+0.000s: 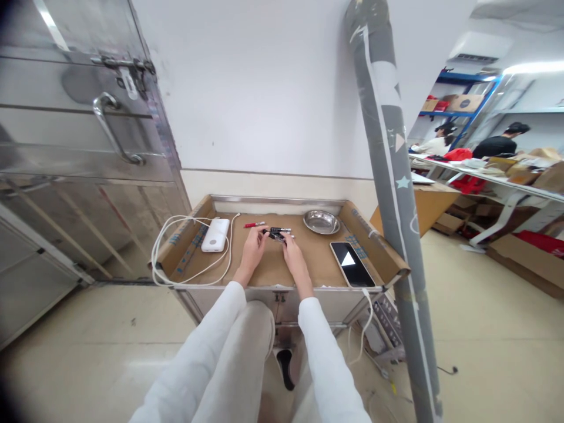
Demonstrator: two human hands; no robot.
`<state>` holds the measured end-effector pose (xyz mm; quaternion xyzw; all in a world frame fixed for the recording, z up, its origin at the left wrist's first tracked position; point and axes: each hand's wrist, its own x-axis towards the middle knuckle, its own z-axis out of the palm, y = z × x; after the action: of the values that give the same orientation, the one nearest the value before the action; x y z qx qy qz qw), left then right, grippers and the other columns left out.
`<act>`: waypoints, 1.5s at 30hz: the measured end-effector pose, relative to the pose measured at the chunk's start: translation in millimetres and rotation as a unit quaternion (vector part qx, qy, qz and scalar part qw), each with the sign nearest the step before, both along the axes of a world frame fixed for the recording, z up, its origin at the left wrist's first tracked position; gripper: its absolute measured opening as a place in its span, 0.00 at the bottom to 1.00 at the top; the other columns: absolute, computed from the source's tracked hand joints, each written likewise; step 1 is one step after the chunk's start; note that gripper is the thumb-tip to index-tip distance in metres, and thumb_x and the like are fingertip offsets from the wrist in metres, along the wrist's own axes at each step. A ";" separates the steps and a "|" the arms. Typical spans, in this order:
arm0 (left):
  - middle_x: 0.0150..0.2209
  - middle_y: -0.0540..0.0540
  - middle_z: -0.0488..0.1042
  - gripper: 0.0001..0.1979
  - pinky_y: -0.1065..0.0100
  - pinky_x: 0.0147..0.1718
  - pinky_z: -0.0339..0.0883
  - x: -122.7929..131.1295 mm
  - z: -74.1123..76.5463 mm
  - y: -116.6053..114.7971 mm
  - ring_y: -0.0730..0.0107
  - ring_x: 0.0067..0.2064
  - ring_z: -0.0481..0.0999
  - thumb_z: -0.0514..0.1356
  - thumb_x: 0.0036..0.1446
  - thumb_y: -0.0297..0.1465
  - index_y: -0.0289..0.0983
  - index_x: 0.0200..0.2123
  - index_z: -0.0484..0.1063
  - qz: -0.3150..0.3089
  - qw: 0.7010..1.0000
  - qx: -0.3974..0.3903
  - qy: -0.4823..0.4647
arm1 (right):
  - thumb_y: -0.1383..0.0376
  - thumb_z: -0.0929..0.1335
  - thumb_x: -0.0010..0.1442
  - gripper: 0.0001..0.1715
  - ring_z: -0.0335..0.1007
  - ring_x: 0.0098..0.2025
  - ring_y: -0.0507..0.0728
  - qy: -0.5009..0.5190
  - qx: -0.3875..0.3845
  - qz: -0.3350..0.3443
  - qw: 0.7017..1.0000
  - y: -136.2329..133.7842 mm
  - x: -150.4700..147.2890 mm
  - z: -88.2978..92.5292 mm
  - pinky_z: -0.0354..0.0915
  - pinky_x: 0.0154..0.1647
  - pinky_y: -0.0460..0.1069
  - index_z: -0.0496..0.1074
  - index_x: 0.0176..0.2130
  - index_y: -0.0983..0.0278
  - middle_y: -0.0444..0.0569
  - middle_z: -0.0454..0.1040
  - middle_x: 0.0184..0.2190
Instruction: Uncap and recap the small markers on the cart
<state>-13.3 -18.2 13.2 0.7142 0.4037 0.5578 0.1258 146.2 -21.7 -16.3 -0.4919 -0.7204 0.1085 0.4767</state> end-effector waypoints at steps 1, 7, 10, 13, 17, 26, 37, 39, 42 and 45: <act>0.43 0.44 0.71 0.12 0.67 0.43 0.66 -0.3 -0.2 0.2 0.71 0.37 0.71 0.49 0.65 0.36 0.39 0.48 0.65 0.007 1.000 -0.002 -0.002 | 0.67 0.57 0.62 0.22 0.69 0.49 0.57 0.002 -0.003 0.001 1.000 -0.3 0.1 0.0 0.63 0.52 0.55 0.62 0.55 0.63 0.56 0.71 0.50; 0.43 0.44 0.71 0.12 0.67 0.42 0.65 -0.7 -4.1 3.7 0.70 0.37 0.71 0.50 0.65 0.37 0.38 0.47 0.64 0.021 0.999 -0.018 -0.016 | 0.67 0.58 0.61 0.18 0.72 0.45 0.58 -0.011 -0.021 -0.006 1.000 -1.9 0.5 -0.5 0.65 0.48 0.53 0.67 0.49 0.63 0.55 0.75 0.44; 0.43 0.44 0.71 0.11 0.66 0.43 0.65 -0.2 -5.7 5.2 0.70 0.37 0.71 0.50 0.65 0.37 0.39 0.46 0.65 0.018 0.999 -0.025 -0.016 | 0.67 0.58 0.62 0.16 0.72 0.44 0.58 -0.027 -0.018 -0.009 0.999 -3.2 0.3 1.6 0.65 0.48 0.53 0.70 0.45 0.63 0.54 0.75 0.43; 0.43 0.44 0.71 0.11 0.67 0.41 0.65 -0.2 -6.5 6.0 0.71 0.36 0.71 0.50 0.64 0.36 0.38 0.46 0.65 0.020 0.999 -0.037 -0.018 | 0.65 0.57 0.64 0.17 0.72 0.44 0.58 -0.034 -0.013 -0.031 0.999 -6.8 0.5 5.6 0.65 0.47 0.52 0.70 0.45 0.63 0.54 0.76 0.43; 0.41 0.45 0.71 0.10 0.67 0.41 0.65 -0.9 -6.2 5.9 0.71 0.35 0.71 0.51 0.64 0.35 0.38 0.44 0.64 0.004 0.998 -0.053 -0.018 | 0.61 0.54 0.66 0.21 0.70 0.42 0.59 -0.067 0.014 -0.108 0.992 -12.7 1.9 11.8 0.64 0.45 0.53 0.69 0.48 0.64 0.56 0.75 0.42; 0.40 0.46 0.71 0.07 0.66 0.43 0.65 1.1 -7.9 7.3 0.70 0.38 0.71 0.53 0.62 0.32 0.39 0.42 0.66 -0.058 0.995 -0.070 0.046 | 0.60 0.52 0.67 0.23 0.69 0.43 0.59 -0.076 0.025 -0.130 0.988 -10.7 2.8 12.9 0.63 0.45 0.53 0.67 0.49 0.65 0.56 0.74 0.43; 0.38 0.47 0.73 0.06 0.62 0.45 0.66 2.4 -8.8 8.0 0.65 0.42 0.71 0.58 0.56 0.26 0.39 0.38 0.68 -0.103 0.976 -0.057 0.181 | 0.59 0.53 0.68 0.23 0.69 0.43 0.59 -0.076 0.013 -0.131 0.988 -15.2 1.6 14.2 0.64 0.45 0.52 0.68 0.50 0.63 0.54 0.74 0.44; 0.39 0.46 0.72 0.07 0.60 0.46 0.65 2.9 -11.6 10.8 0.64 0.43 0.70 0.57 0.56 0.24 0.38 0.39 0.67 -0.086 0.974 -0.052 0.202 | 0.59 0.53 0.68 0.23 0.69 0.43 0.58 -0.077 0.015 -0.126 0.989 -14.8 1.4 14.2 0.64 0.45 0.52 0.68 0.50 0.63 0.54 0.74 0.44; 0.42 0.44 0.71 0.09 0.58 0.49 0.64 3.3 -14.8 13.8 0.62 0.46 0.68 0.56 0.56 0.23 0.37 0.41 0.68 -0.053 0.972 -0.051 0.225 | 0.59 0.54 0.67 0.22 0.69 0.43 0.58 -0.084 0.015 -0.112 0.990 -14.3 1.2 14.3 0.64 0.46 0.52 0.70 0.48 0.62 0.53 0.75 0.42; 0.47 0.42 0.69 0.13 0.57 0.50 0.63 3.7 -14.8 13.7 0.60 0.49 0.67 0.56 0.56 0.24 0.37 0.46 0.67 -0.049 0.969 -0.044 0.238 | 0.60 0.54 0.67 0.21 0.69 0.44 0.58 -0.090 0.016 -0.094 0.991 -14.1 0.9 14.7 0.64 0.46 0.52 0.71 0.47 0.62 0.53 0.75 0.41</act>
<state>-9.6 -4.4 -1.5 0.8389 0.4110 0.3465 0.0849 147.1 -35.8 -1.6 -0.5575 -0.7125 0.0065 0.4260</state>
